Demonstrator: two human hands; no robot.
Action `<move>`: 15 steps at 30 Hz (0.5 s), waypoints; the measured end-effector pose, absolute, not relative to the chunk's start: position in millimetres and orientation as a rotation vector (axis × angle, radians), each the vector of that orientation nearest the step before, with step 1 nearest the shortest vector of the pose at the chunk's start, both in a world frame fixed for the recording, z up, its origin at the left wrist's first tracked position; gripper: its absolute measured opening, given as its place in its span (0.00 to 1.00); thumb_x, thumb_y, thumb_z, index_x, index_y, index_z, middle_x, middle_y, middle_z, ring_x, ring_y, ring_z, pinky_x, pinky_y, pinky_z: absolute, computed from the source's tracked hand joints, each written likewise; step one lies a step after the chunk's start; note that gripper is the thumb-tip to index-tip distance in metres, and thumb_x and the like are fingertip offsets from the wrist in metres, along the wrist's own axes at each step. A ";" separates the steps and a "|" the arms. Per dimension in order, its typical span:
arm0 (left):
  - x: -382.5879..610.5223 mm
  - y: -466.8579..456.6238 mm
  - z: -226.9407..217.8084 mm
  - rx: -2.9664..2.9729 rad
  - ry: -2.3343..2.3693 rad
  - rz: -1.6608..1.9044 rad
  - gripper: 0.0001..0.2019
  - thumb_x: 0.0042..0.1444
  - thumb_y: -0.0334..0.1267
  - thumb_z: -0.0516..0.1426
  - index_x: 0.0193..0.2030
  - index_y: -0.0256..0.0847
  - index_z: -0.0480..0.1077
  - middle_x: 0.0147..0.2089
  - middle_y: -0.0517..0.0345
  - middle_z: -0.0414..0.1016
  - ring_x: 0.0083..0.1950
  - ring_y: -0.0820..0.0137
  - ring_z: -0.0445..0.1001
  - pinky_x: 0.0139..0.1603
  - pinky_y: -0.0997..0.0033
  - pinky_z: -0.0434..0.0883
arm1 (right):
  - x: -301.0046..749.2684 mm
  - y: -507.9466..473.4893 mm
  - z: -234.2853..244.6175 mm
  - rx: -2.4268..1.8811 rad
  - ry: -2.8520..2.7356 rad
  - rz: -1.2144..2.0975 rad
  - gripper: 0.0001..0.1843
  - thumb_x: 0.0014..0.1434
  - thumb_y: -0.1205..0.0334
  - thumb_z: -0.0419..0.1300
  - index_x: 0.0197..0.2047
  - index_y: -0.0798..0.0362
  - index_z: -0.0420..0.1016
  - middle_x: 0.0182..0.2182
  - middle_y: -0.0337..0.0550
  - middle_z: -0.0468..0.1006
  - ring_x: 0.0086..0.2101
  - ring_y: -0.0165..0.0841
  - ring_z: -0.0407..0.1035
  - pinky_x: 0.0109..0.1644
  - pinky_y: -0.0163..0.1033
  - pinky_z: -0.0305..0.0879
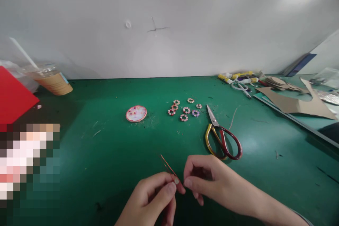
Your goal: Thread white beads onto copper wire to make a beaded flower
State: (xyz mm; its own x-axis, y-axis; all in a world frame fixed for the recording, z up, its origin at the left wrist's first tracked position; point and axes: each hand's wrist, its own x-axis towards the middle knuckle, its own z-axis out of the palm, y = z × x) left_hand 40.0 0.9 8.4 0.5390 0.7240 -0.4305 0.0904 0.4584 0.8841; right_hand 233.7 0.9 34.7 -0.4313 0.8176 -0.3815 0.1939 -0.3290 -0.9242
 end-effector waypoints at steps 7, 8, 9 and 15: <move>38.8 0.8 14.1 1.108 0.985 0.474 0.19 0.60 0.53 0.55 0.30 0.38 0.69 0.17 0.66 0.63 0.19 0.75 0.59 0.23 0.76 0.58 | 229.5 -0.9 23.1 -1.224 -1.375 1.933 0.04 0.59 0.68 0.56 0.33 0.57 0.70 0.18 0.31 0.68 0.19 0.22 0.63 0.20 0.25 0.53; 38.5 0.5 14.1 1.107 0.987 0.474 0.19 0.60 0.54 0.55 0.30 0.38 0.68 0.17 0.66 0.62 0.19 0.75 0.59 0.22 0.75 0.58 | 229.3 -1.1 21.3 -1.206 -1.358 1.947 0.04 0.59 0.67 0.57 0.33 0.57 0.69 0.18 0.32 0.68 0.19 0.22 0.64 0.20 0.25 0.53; 38.4 0.2 13.7 1.106 0.987 0.472 0.19 0.59 0.54 0.55 0.29 0.38 0.68 0.17 0.67 0.62 0.19 0.75 0.59 0.22 0.75 0.58 | 229.4 -1.1 19.7 -1.190 -1.346 1.957 0.04 0.59 0.66 0.57 0.32 0.57 0.69 0.18 0.32 0.69 0.19 0.22 0.65 0.20 0.25 0.53; 39.0 -2.7 14.3 1.139 0.958 0.392 0.16 0.60 0.49 0.54 0.29 0.39 0.68 0.16 0.70 0.58 0.18 0.76 0.54 0.21 0.76 0.52 | 236.5 3.7 22.3 -1.144 -1.402 1.983 0.09 0.60 0.61 0.59 0.31 0.58 0.70 0.24 0.40 0.75 0.25 0.26 0.71 0.25 0.27 0.60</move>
State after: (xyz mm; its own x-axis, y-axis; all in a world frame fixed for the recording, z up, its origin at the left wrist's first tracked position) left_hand 39.0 -2.7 14.3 0.5618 0.7009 -0.4394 0.1913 0.4067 0.8933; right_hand 236.5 3.7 22.3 -0.5527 0.7484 -0.3666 0.0961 -0.3798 -0.9201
